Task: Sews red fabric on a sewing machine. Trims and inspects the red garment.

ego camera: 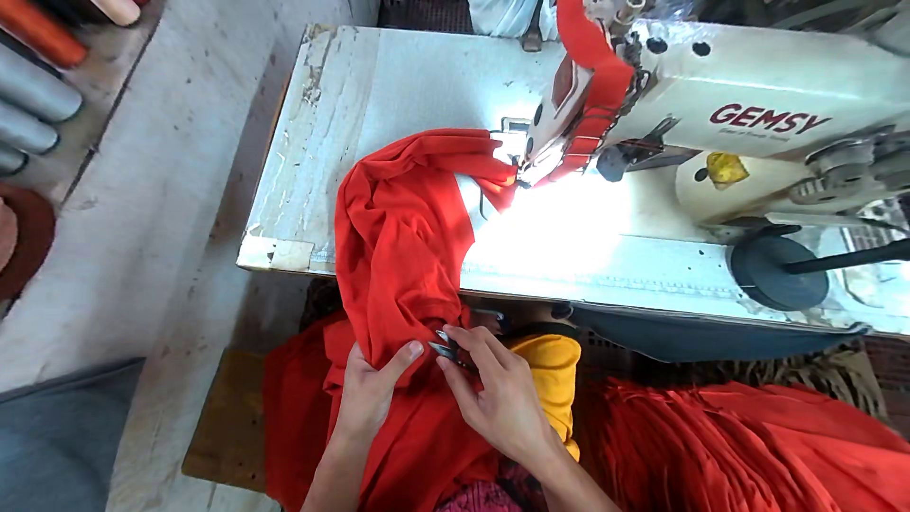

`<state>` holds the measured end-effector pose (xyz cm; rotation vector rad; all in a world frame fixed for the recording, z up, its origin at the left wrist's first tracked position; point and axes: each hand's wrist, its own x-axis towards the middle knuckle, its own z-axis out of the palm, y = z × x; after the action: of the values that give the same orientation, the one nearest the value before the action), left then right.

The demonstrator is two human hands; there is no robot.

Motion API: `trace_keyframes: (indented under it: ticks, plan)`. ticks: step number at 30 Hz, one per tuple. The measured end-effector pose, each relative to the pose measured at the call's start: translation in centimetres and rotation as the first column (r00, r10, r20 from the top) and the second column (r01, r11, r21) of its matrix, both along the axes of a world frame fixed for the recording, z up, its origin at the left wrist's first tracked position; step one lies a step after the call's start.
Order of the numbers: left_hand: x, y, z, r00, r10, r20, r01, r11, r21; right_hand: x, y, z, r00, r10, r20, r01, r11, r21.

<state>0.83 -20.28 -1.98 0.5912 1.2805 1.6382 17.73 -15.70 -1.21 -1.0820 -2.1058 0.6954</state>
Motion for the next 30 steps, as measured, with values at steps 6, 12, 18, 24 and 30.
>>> trace_keyframes:
  ticks: [6, 12, 18, 24, 30]
  plan:
    - [-0.2, -0.1, -0.3, 0.999, 0.01, -0.03, -0.009, 1.0, 0.015, -0.1, -0.1, -0.5, 1.0, 0.014, -0.008, -0.014, 1.0, 0.0]
    - [-0.2, 0.0, -0.2, 0.999, -0.007, -0.032, 0.008, 1.0, 0.027, 0.0, -0.1, -0.6, 1.0, 0.014, -0.028, -0.014, 1.0, 0.009]
    - [-0.3, 0.0, -0.2, 1.0, -0.007, -0.027, 0.007, 1.0, 0.016, 0.1, -0.4, -1.1, 0.999, -0.007, 0.033, 0.007, 1.0, 0.011]
    - [0.2, 0.2, 0.5, 1.0, 0.021, -0.007, -0.021, 1.0, 0.016, 0.1, -0.3, -1.1, 1.0, -0.009, 0.024, 0.008, 1.0, 0.018]
    - [-0.2, 0.0, -0.2, 1.0, -0.011, -0.017, 0.012, 1.0, 0.024, -0.4, -0.2, -1.1, 0.999, -0.01, -0.05, 0.014, 0.996, 0.089]
